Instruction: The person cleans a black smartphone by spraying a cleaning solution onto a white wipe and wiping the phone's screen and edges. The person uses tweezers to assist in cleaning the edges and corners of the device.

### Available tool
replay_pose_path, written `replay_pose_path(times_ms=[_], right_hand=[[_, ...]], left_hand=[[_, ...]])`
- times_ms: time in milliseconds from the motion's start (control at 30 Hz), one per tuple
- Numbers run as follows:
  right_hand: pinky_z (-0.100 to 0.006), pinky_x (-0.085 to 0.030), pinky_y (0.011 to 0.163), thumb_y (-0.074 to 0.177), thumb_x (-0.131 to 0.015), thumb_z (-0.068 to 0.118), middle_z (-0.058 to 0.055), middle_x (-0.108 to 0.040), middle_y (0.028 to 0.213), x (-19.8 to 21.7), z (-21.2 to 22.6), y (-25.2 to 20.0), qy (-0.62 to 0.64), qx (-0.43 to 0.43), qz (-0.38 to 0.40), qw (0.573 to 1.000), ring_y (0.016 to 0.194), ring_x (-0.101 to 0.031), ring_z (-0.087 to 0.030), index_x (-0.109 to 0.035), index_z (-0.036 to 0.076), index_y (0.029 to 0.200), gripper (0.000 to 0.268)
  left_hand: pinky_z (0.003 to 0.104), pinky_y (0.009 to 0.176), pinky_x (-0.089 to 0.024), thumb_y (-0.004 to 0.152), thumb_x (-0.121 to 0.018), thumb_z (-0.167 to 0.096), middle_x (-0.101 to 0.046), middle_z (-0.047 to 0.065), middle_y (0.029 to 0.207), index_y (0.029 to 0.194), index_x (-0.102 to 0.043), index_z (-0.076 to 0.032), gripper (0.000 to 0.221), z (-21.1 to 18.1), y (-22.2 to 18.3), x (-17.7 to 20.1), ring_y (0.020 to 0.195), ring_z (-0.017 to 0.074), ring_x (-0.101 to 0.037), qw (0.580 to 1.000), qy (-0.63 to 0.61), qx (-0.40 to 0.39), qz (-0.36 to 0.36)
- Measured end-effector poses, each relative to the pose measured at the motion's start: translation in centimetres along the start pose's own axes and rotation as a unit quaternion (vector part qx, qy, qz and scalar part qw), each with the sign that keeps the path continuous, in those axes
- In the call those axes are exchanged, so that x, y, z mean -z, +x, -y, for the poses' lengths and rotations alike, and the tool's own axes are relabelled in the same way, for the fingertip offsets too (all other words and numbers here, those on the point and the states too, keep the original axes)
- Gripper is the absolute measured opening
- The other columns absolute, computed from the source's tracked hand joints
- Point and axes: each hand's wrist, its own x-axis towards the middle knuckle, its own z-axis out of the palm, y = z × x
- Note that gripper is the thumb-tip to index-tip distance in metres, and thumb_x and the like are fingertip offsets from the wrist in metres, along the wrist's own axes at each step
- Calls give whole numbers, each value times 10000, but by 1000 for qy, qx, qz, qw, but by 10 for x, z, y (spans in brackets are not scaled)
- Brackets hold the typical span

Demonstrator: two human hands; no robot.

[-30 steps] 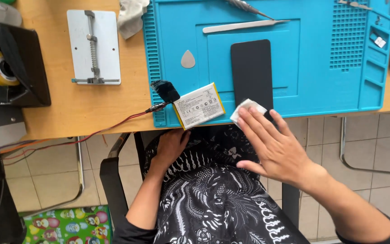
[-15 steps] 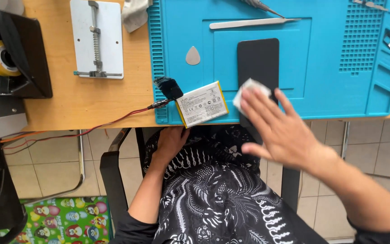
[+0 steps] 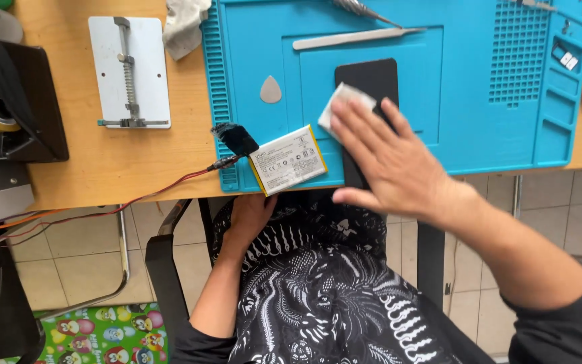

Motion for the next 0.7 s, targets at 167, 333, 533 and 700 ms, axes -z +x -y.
replay_pose_path(times_ms=[167,333,533,700], right_hand=[[-571,-35,1263,1023,-204,721,-215,-199,1721,4,-27,1,21,-22,17,999,1598,-179,-330,-205,4,1657,957],[-589,-123,1265,1003,-378,696,-236,-226,1714,0,-39,-27,-7,-91,-23,996,1590,-216,-389,-224,-39,1647,989],[-553,-7,1268,1023,-277,706,-205,-181,1725,-2,-27,14,34,-29,16,999,1601,-142,-334,-210,44,1664,924],[-547,-24,1281,1010,-293,735,-198,-158,1723,-2,-19,-9,12,-47,-5,999,1603,-135,-335,-171,-3,1655,988]], left_hand=[[549,752,-549,1027,-550,-284,-718,213,1156,1238,-644,-32,342,-5,7,-3,990,438,-690,1000,5,-4,21],[553,755,-548,1027,-550,-282,-717,218,1153,1238,-643,-27,344,-5,-3,3,989,443,-689,1000,3,-10,19],[556,759,-548,1028,-550,-280,-716,223,1149,1239,-642,-21,346,-10,1,4,988,447,-689,1000,4,-8,28],[559,761,-548,1028,-551,-279,-715,227,1146,1239,-641,-18,348,-10,-6,10,988,451,-689,1000,3,-1,21]])
